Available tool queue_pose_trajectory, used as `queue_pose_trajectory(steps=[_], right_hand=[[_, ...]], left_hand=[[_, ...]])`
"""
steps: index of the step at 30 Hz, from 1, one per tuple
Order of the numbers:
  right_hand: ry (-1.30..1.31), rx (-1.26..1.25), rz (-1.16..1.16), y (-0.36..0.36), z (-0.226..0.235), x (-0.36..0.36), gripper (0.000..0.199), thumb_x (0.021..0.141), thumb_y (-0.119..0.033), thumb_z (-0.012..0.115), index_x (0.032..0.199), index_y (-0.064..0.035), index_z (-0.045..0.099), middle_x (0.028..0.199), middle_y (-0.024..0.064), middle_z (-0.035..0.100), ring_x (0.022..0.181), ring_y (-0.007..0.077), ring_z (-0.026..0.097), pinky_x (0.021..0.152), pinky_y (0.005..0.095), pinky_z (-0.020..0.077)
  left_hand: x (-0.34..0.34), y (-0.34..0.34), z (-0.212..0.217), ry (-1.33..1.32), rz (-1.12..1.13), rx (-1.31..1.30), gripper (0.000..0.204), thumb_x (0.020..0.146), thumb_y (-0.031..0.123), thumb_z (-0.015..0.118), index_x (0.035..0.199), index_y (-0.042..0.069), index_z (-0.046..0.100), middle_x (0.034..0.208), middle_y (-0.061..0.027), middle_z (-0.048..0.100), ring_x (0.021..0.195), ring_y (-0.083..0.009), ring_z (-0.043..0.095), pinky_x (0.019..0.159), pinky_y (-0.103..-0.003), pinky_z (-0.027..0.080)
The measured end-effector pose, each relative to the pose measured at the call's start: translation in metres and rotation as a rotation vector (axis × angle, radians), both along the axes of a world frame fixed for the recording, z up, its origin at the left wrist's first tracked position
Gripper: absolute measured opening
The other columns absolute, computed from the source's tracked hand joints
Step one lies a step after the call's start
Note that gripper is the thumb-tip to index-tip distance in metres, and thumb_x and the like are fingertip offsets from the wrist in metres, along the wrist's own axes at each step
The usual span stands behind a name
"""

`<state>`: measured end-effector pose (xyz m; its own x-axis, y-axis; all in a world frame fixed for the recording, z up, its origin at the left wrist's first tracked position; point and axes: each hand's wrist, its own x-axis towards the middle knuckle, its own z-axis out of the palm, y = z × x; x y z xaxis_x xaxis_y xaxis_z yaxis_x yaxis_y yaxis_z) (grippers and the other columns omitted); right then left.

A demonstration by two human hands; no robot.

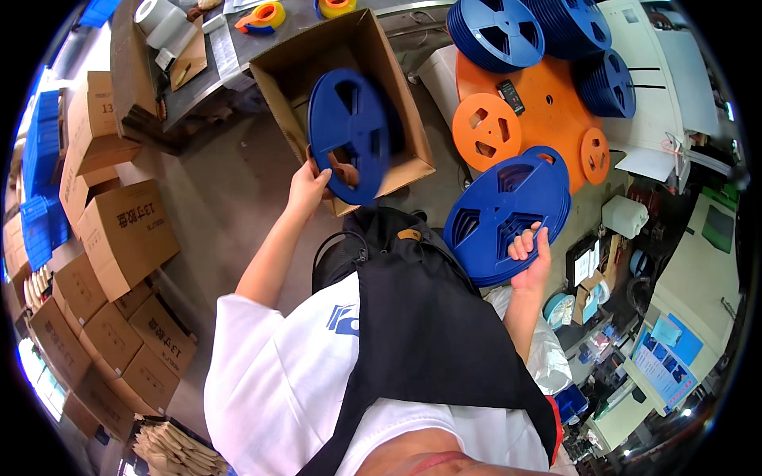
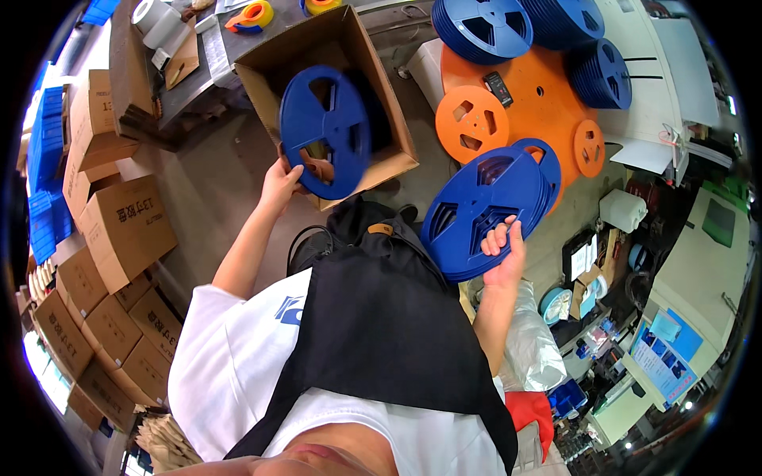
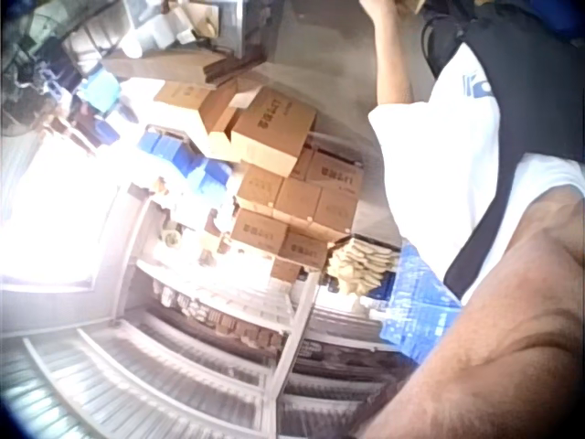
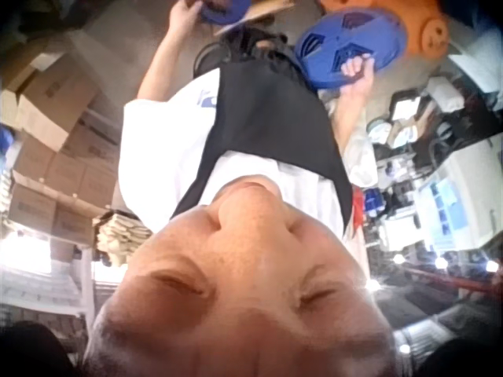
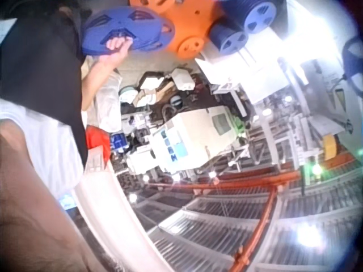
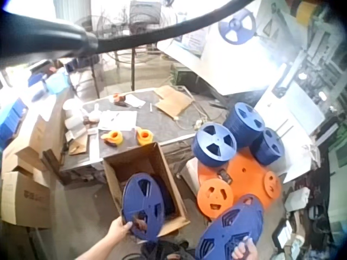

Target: The person prepares an empty cardboard box and then wipes several blue plastic reels with a brown cloth before placing them inside the box.

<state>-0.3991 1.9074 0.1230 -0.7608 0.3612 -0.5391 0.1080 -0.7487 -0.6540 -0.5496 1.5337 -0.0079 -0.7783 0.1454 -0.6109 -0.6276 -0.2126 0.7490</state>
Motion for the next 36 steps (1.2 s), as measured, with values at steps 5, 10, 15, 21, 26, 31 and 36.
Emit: queue_pose_trajectory(steps=[5, 10, 15, 21, 26, 31, 36], right_hand=[[0.113, -0.007, 0.079, -0.007, 0.003, -0.005, 0.03, 0.095, -0.037, 0.045, 0.105, -0.0091, 0.05, 0.061, -0.0023, 0.036, 0.048, 0.0072, 0.034, 0.046, 0.0209, 0.0309], [0.359, -0.118, 0.107, -0.006, 0.019, -0.01, 0.046, 0.089, -0.047, 0.05, 0.11, -0.0055, 0.045, 0.059, -0.0034, 0.031, 0.047, 0.0064, 0.031, 0.046, 0.0211, 0.0279], [0.596, -0.238, 0.067, 0.006, 0.018, 0.003, 0.049, 0.088, -0.049, 0.051, 0.108, -0.0051, 0.043, 0.054, -0.0044, 0.029, 0.041, 0.0044, 0.028, 0.043, 0.0202, 0.0259], [0.768, -0.482, 0.022, -0.008, 0.024, -0.003, 0.035, 0.09, -0.036, 0.055, 0.099, -0.0071, 0.038, 0.05, -0.0052, 0.029, 0.036, 0.0029, 0.028, 0.038, 0.018, 0.023], [0.755, -0.558, 0.041, -0.014, 0.029, -0.01, 0.033, 0.09, -0.034, 0.056, 0.096, -0.008, 0.037, 0.049, -0.0048, 0.029, 0.034, 0.0026, 0.028, 0.035, 0.0179, 0.0208], [0.653, -0.603, 0.162, -0.027, 0.028, -0.014, 0.042, 0.088, -0.045, 0.054, 0.1, -0.0074, 0.04, 0.05, -0.0061, 0.029, 0.036, 0.0023, 0.029, 0.038, 0.0185, 0.0218], [0.622, -0.568, 0.228, -0.038, 0.032, -0.014, 0.045, 0.087, -0.049, 0.053, 0.099, -0.0083, 0.039, 0.051, -0.0055, 0.029, 0.038, 0.0034, 0.028, 0.038, 0.019, 0.0216]], left_hand=[[-0.022, 0.018, -0.086, 0.281, -0.439, -1.003, 0.023, 0.079, 0.017, 0.062, 0.091, -0.002, 0.058, 0.084, -0.0236, 0.062, 0.086, -0.0381, 0.06, 0.078, -0.043, 0.045], [-0.026, 0.005, -0.149, 0.04, -0.362, -0.718, 0.028, 0.086, 0.027, 0.056, 0.09, -0.001, 0.06, 0.082, -0.0165, 0.065, 0.08, -0.0266, 0.063, 0.073, -0.035, 0.047], [-0.028, 0.028, -0.074, 0.032, -0.047, 0.034, 0.026, 0.095, 0.021, 0.048, 0.108, 0.0, 0.056, 0.098, -0.0082, 0.063, 0.084, -0.017, 0.061, 0.076, -0.029, 0.048], [-0.018, 0.029, 0.026, 0.312, -0.008, 0.313, 0.029, 0.095, 0.021, 0.046, 0.114, 0.0, 0.052, 0.112, -0.0082, 0.059, 0.098, -0.0173, 0.058, 0.086, -0.029, 0.045], [-0.005, 0.053, 0.107, 0.905, -0.456, -0.087, 0.029, 0.077, 0.013, 0.061, 0.102, -0.002, 0.06, 0.118, -0.0122, 0.057, 0.111, -0.027, 0.051, 0.092, -0.038, 0.039], [0.012, 0.124, 0.137, 1.543, -1.036, -0.295, 0.046, 0.078, 0.03, 0.061, 0.122, 0.015, 0.055, 0.13, 0.0011, 0.05, 0.124, -0.0234, 0.04, 0.104, -0.052, 0.017], [-0.016, 0.169, 0.122, 1.443, -0.99, -0.462, 0.062, 0.08, 0.019, 0.06, 0.137, 0.019, 0.037, 0.143, -0.005, 0.034, 0.129, -0.0265, 0.034, 0.11, -0.052, 0.013]])
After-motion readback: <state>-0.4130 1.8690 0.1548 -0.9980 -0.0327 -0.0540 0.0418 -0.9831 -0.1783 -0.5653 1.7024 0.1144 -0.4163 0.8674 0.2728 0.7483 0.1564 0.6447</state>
